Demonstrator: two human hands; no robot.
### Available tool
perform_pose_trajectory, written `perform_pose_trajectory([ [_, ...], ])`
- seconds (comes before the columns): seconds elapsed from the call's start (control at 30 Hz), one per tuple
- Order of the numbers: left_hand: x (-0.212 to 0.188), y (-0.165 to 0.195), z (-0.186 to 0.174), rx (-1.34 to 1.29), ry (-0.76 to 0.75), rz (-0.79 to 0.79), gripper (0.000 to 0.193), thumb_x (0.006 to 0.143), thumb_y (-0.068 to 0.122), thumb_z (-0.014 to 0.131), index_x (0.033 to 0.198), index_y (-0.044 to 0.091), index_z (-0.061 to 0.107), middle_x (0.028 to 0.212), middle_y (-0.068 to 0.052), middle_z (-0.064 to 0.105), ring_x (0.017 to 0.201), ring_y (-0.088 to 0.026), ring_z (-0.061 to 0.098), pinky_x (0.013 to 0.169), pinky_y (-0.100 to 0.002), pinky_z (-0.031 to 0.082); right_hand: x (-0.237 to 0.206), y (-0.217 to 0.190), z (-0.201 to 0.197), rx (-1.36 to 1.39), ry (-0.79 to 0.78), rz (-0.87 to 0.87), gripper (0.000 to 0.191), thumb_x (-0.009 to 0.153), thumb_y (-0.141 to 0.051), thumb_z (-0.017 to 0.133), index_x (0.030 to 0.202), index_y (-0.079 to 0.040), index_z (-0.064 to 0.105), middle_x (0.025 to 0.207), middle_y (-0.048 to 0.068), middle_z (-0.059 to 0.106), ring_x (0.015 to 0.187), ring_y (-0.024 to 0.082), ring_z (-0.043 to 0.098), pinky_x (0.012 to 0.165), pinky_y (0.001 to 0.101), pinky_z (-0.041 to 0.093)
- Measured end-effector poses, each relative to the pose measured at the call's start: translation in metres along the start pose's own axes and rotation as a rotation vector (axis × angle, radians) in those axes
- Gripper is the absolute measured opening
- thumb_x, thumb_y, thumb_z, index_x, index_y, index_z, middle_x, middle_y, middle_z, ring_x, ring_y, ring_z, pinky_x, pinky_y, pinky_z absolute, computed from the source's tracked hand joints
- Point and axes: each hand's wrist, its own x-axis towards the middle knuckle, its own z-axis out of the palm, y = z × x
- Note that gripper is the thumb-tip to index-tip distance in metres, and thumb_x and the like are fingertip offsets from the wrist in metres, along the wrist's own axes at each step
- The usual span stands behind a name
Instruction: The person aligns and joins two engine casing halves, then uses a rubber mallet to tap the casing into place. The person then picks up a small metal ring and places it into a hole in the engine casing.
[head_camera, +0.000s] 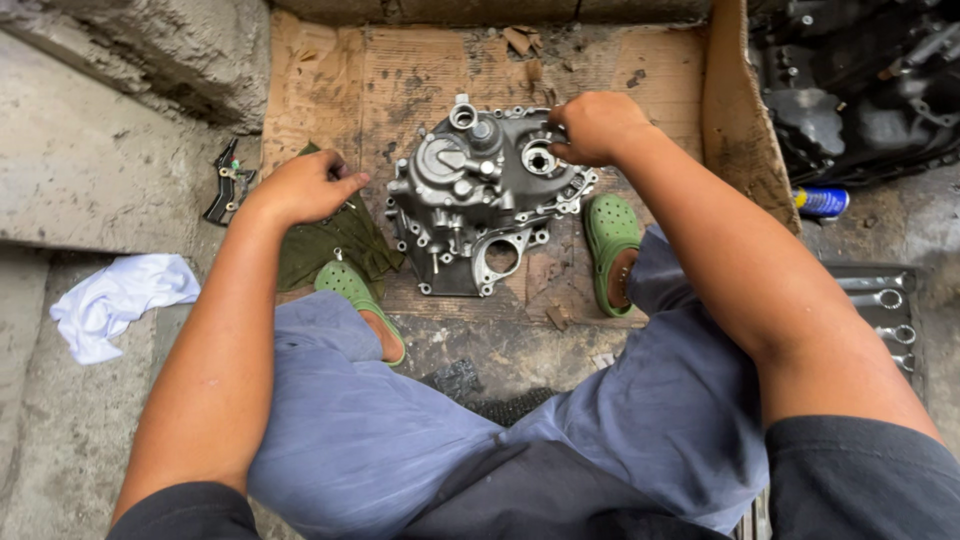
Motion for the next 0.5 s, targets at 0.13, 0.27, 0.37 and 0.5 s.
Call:
perform_pose_trajectory([
  [0.13,-0.008,0.004,-0.004,0.006,-0.008,-0.023,0.062,0.091,0.058,0.065,0.11,-0.001,0.072,0.104,-0.026,0.073,0.1,-0.042,0.07,0.089,-0.046,0.054,0.0,-0.005,0.002,0.0,0.01,-0.011,0.045,0.09,-0.048,0.07,0.127,-0.021,0.07,0.109,0.014,0.075,0.104,0.036,0.07,0.086,0.0488,0.055],
  [0.27,-0.015,0.001,-0.007,-0.002,-0.002,-0.042,0.063,0.09,0.058,0.066,0.111,-0.001,0.071,0.106,-0.026,0.073,0.101,-0.042,0.069,0.089,-0.046,0.053,0.0,-0.018,-0.006,-0.019,0.005,-0.027,0.047,0.089,-0.049,0.072,0.127,-0.021,0.07,0.109,0.014,0.074,0.103,0.036,0.069,0.086,0.0486,0.055],
  [0.37,-0.018,-0.006,-0.006,-0.044,0.061,0.045,0.064,0.091,0.057,0.066,0.116,-0.002,0.068,0.11,-0.027,0.071,0.102,-0.043,0.068,0.088,-0.046,0.053,-0.005,-0.02,-0.028,-0.03,0.048,-0.065,0.046,0.089,-0.049,0.071,0.126,-0.021,0.071,0.11,0.013,0.074,0.103,0.036,0.069,0.086,0.0491,0.055],
  [0.5,-0.021,-0.018,-0.004,-0.014,-0.017,-0.052,0.062,0.09,0.058,0.065,0.113,0.001,0.072,0.104,-0.027,0.075,0.099,-0.041,0.072,0.089,-0.047,0.054,-0.037,0.04,-0.081,0.112,0.384,-0.094,0.049,0.093,-0.048,0.072,0.128,-0.014,0.072,0.109,0.017,0.074,0.095,0.039,0.071,0.081,0.0503,0.054],
])
